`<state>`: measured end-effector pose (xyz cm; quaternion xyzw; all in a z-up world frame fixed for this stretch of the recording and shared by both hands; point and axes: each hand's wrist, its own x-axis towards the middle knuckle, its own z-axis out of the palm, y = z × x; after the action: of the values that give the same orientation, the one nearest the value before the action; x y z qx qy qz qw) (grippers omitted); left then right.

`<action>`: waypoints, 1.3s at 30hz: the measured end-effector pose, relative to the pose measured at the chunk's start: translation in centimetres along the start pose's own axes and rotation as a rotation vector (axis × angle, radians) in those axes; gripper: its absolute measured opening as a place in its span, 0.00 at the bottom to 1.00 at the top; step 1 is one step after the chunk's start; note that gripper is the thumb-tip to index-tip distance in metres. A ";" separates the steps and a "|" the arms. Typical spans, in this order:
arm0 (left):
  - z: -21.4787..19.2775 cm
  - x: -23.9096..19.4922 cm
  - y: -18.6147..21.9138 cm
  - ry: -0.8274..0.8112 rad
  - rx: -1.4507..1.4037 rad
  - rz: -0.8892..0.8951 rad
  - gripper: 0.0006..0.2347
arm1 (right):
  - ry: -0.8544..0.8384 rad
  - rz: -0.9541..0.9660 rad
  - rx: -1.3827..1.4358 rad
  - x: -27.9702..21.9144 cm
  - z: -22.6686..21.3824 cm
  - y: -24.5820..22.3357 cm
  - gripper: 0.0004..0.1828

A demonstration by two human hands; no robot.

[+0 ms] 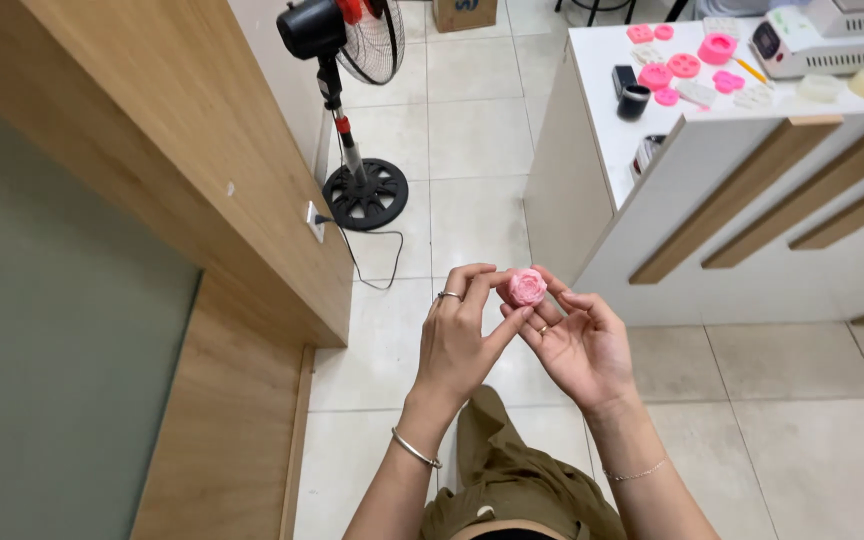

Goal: The person is inspecting and organizing various decorative candles on a shelf and a workspace.

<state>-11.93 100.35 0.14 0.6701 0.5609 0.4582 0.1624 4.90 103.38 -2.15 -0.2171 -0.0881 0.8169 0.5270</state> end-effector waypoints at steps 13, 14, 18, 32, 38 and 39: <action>6.8 20.5 -6.6 0.017 -0.011 0.034 0.20 | -0.082 0.012 -0.005 21.0 1.4 -10.0 0.31; 7.1 21.5 -7.2 0.018 -0.008 0.033 0.20 | -0.073 0.004 0.013 22.2 1.4 -10.2 0.30; 8.3 26.3 -9.9 -0.024 -0.021 -0.003 0.19 | -0.061 -0.006 0.042 27.5 1.4 -11.3 0.30; 11.3 53.2 -23.1 -0.144 -0.151 0.114 0.17 | 0.041 -0.194 0.049 53.0 6.8 -17.5 0.28; 12.4 62.8 -28.2 -0.216 -0.172 0.145 0.17 | 0.112 -0.230 0.112 62.4 8.7 -19.1 0.28; 12.8 64.0 -28.8 -0.229 -0.170 0.142 0.16 | 0.112 -0.227 0.129 63.7 8.6 -19.5 0.28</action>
<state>-22.26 170.97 -0.06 0.7398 0.4492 0.4349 0.2485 -5.22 169.72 -3.96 -0.2170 -0.0298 0.7427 0.6328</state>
